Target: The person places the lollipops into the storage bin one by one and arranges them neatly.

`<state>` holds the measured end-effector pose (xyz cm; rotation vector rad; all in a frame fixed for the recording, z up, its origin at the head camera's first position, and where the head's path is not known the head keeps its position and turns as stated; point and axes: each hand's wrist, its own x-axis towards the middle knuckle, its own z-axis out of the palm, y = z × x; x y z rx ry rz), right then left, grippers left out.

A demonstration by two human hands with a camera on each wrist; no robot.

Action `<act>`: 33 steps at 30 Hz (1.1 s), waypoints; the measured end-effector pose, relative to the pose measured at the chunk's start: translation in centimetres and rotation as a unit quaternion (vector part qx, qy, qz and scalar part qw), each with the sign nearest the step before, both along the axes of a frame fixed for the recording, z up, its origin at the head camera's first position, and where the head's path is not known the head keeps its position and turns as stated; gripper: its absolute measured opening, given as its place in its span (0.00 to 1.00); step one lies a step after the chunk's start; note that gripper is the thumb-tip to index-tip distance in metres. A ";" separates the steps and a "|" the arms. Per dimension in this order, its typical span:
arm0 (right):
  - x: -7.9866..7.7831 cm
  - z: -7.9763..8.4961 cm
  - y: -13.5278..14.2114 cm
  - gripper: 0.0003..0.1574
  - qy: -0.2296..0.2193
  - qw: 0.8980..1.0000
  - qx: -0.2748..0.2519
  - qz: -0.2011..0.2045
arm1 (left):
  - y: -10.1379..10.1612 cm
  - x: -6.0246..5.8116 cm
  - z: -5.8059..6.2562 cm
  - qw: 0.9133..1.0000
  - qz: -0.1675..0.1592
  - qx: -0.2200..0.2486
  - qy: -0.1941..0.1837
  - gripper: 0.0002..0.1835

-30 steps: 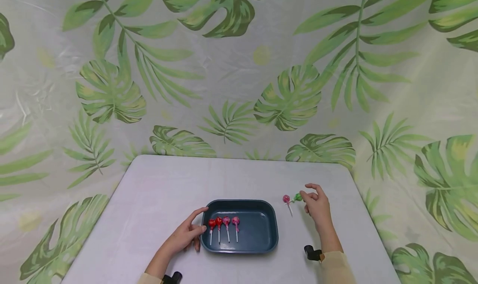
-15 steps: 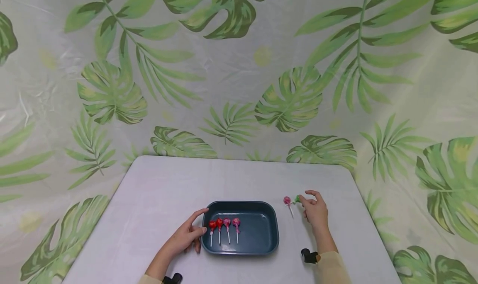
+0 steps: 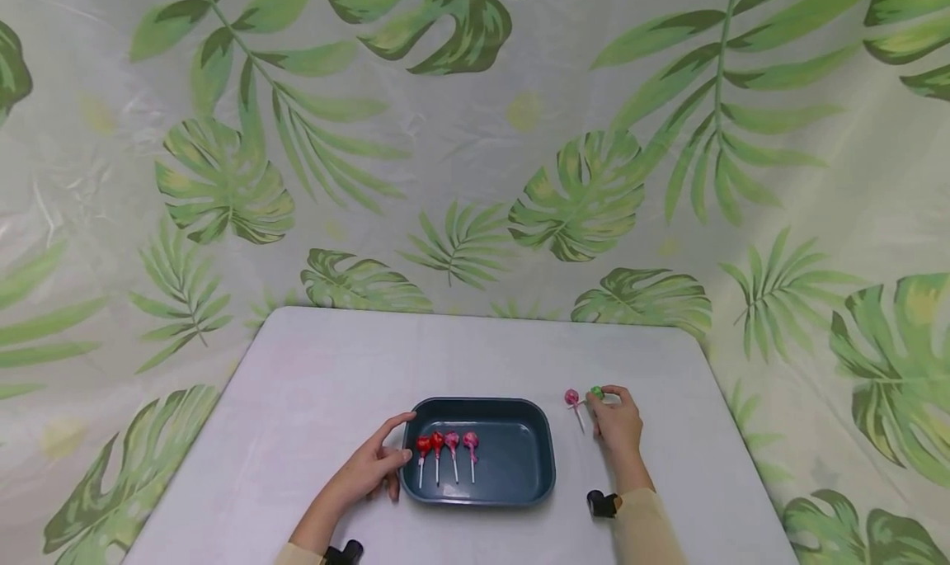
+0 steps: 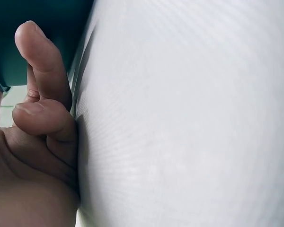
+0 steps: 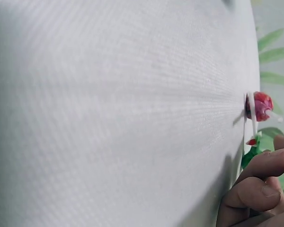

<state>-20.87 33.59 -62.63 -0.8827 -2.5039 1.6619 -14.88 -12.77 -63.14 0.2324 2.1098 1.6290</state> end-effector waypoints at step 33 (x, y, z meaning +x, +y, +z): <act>-1.0 -0.6 0.5 0.26 -0.009 0.997 0.075 0.024 | -0.2 -0.1 -0.1 1.000 0.001 0.005 -0.006 0.32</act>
